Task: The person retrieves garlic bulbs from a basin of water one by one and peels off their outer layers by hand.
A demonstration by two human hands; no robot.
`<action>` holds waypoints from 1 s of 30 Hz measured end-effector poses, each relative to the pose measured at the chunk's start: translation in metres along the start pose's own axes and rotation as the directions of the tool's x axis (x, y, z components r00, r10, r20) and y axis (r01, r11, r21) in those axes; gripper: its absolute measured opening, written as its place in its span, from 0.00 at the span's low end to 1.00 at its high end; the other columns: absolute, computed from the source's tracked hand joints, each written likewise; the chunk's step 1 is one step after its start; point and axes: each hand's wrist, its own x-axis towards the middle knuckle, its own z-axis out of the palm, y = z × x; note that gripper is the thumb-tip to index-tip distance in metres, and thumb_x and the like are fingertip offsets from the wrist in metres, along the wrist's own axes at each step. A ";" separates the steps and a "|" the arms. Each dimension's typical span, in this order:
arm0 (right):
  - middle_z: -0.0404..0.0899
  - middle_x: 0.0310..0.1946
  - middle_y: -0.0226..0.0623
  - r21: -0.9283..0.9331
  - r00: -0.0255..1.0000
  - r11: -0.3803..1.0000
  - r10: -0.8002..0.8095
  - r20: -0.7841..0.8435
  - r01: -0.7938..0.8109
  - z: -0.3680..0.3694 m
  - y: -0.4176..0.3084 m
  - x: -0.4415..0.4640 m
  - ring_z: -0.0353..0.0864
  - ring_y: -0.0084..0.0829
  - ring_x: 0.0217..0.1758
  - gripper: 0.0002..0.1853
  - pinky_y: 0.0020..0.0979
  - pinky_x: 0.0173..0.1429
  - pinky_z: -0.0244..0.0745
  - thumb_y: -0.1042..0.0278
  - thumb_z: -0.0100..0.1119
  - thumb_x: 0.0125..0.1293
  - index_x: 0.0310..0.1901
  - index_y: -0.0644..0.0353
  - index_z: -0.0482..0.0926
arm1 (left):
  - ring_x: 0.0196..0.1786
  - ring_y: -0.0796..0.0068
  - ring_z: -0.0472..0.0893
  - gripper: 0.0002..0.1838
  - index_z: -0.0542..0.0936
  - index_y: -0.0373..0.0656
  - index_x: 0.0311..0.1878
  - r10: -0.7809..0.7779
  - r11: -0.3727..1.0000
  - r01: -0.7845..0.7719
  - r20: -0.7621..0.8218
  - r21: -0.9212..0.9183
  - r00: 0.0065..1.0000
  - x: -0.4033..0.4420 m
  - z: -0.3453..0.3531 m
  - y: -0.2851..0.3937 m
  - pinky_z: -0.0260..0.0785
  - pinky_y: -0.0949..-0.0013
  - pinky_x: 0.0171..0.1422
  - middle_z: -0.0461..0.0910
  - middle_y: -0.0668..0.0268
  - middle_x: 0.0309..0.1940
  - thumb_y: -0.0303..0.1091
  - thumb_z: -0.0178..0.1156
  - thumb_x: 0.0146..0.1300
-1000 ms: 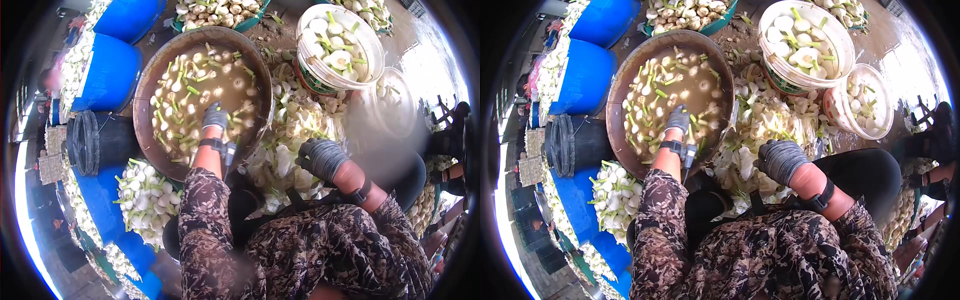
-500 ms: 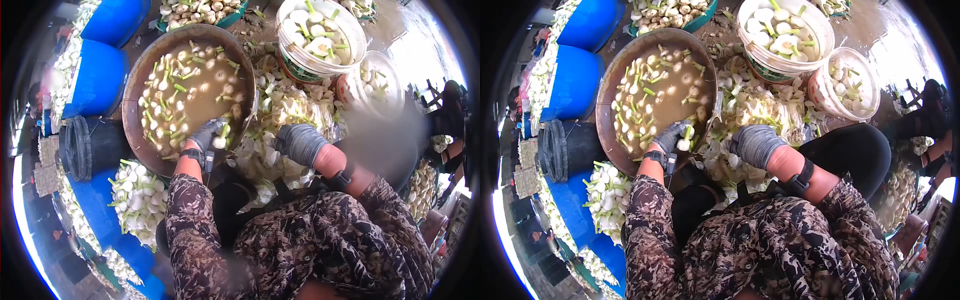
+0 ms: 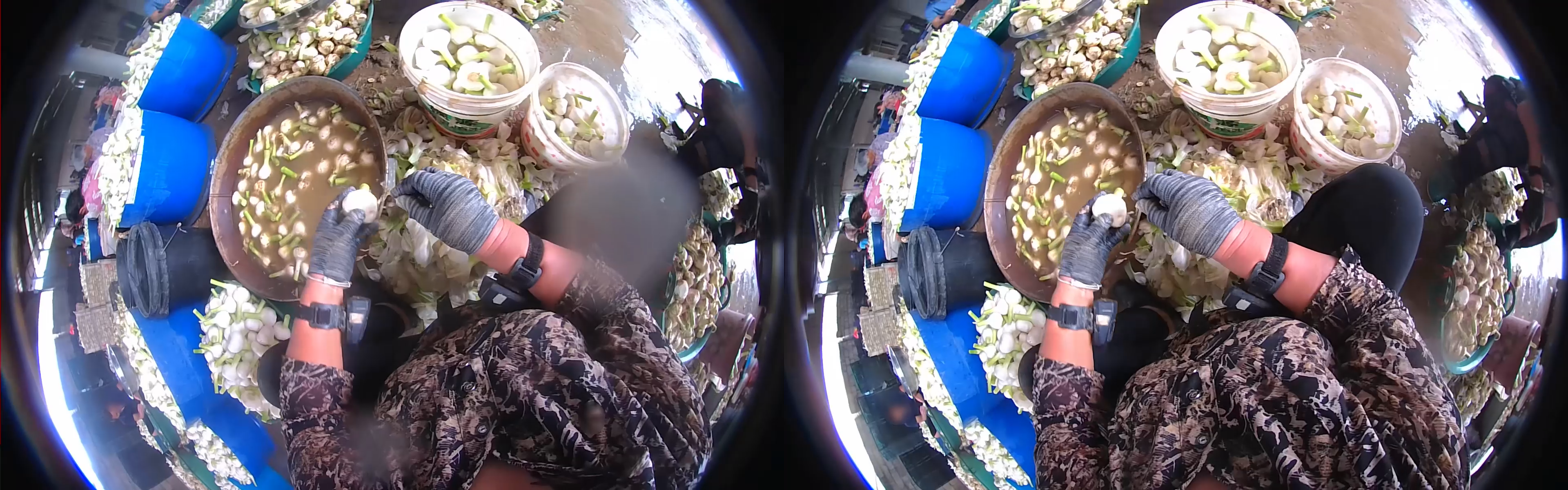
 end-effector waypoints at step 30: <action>0.82 0.38 0.47 -0.067 0.930 0.964 0.227 -0.289 -0.256 -0.012 0.049 0.005 0.81 0.50 0.42 0.11 0.42 0.47 0.76 0.64 0.60 0.62 0.43 0.60 0.80 | 0.59 0.60 0.75 0.36 0.65 0.45 0.70 0.126 0.927 0.003 0.318 -0.376 0.939 -0.033 0.031 0.004 0.71 0.51 0.64 0.72 0.59 0.59 0.44 0.66 0.63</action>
